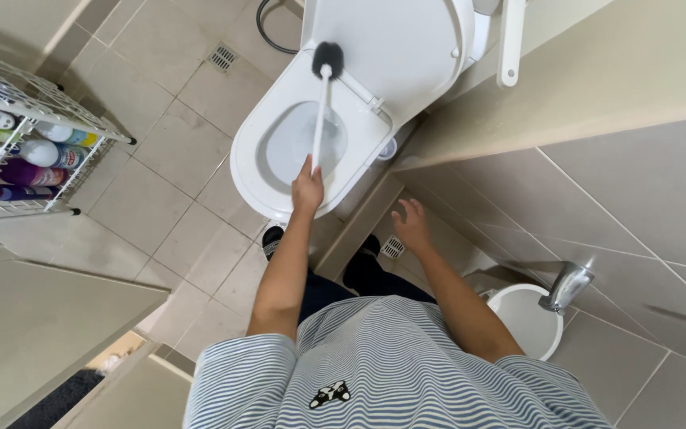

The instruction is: Scrubbing the inside of a toilet bowl using a toilet brush.

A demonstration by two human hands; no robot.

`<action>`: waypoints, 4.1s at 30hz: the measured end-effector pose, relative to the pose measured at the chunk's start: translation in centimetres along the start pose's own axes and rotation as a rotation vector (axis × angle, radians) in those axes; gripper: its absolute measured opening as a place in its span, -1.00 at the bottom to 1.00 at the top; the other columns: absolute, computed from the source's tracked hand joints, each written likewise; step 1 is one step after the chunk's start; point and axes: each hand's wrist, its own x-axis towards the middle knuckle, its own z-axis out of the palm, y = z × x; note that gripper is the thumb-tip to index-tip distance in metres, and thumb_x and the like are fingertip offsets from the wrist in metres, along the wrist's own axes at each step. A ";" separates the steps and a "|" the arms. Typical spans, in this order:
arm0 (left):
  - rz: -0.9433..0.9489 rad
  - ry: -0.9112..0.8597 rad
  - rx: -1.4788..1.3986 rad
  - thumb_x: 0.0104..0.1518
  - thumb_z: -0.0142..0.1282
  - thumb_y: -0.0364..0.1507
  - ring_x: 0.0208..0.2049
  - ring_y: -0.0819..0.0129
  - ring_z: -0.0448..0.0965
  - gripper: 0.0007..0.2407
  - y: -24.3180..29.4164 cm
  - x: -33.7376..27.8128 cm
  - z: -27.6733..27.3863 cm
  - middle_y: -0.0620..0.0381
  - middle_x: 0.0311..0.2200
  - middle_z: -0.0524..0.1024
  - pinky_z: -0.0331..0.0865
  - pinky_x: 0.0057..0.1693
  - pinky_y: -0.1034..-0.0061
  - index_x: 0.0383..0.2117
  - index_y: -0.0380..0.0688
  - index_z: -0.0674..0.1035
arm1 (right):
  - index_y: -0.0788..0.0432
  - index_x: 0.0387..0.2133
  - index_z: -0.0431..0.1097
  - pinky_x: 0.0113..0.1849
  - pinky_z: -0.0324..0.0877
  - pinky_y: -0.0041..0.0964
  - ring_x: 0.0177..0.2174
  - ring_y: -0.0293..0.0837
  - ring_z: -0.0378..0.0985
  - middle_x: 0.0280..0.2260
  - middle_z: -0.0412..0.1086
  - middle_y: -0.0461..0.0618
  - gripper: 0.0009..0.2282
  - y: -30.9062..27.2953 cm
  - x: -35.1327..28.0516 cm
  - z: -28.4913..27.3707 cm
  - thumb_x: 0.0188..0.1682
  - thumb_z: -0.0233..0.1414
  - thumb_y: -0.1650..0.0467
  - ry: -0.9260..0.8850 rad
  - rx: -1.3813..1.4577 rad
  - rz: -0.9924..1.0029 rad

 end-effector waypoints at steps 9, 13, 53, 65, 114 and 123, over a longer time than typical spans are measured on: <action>0.163 0.065 -0.105 0.30 -0.07 -0.28 -0.06 -0.25 0.57 -0.56 -1.6 -2.1 7.8 -0.28 -0.08 0.56 0.41 0.11 0.10 0.32 0.00 0.30 | 0.11 0.14 0.33 0.06 0.39 -0.07 0.23 0.20 0.25 0.27 0.14 0.28 -0.56 1.0 0.3 0.3 0.01 0.09 0.22 0.060 0.124 0.028; 0.037 -0.132 -0.006 0.29 -0.12 -0.24 -0.10 -0.24 0.60 -0.53 -1.9 -6.7 8.9 -0.28 -0.17 0.59 0.44 0.12 0.11 0.36 0.12 0.25 | 0.12 0.14 0.36 0.16 0.25 0.01 0.22 0.24 0.23 0.24 0.17 0.31 -0.56 2.9 0.9 1.7 0.01 0.13 0.24 0.062 0.045 0.002; 0.012 -0.476 -1.299 0.35 -0.09 -0.23 -0.84 0.62 0.09 -0.61 3.8 -5.2 -6.8 0.31 -0.76 0.23 0.00 -0.71 0.69 0.33 0.28 0.34 | 0.15 0.15 0.33 0.18 0.21 -0.01 0.23 0.25 0.20 0.24 0.15 0.31 -0.55 -2.1 3.9 -1.2 0.05 0.08 0.20 0.056 0.047 -0.039; -0.147 -1.076 -2.092 0.46 -0.17 -0.10 -0.78 0.62 0.07 -0.71 -3.5 3.8 -0.3 0.32 -0.70 0.18 0.04 -0.63 0.68 -0.24 -0.01 0.37 | 0.13 0.11 0.37 0.21 0.16 -0.01 0.27 0.23 0.15 0.28 0.13 0.30 -0.58 -1.1 3.6 -1.2 0.04 0.08 0.20 0.057 -0.030 0.016; 0.274 -0.146 -0.783 0.31 -0.03 -0.38 -0.71 0.59 0.20 -0.55 10.4 -12.7 -5.5 0.30 -0.65 0.30 0.14 -0.56 0.61 0.37 0.10 0.30 | 0.23 0.16 0.29 -0.18 0.48 -0.23 -0.08 0.05 0.49 0.17 0.23 0.25 -0.55 -7.3 3.0 -2.2 0.00 0.14 0.34 0.153 0.243 -0.178; 0.795 -0.071 -0.480 0.40 0.09 -0.42 -0.09 0.48 0.54 -0.58 1.1 -15.3 0.8 0.00 0.00 0.57 0.43 -0.01 0.56 0.38 -0.05 0.34 | 0.21 0.13 0.35 -0.20 0.52 -0.26 -0.08 -0.04 0.48 0.15 0.25 0.22 -0.59 -3.8 4.3 1.2 0.01 0.14 0.37 0.180 0.217 -0.306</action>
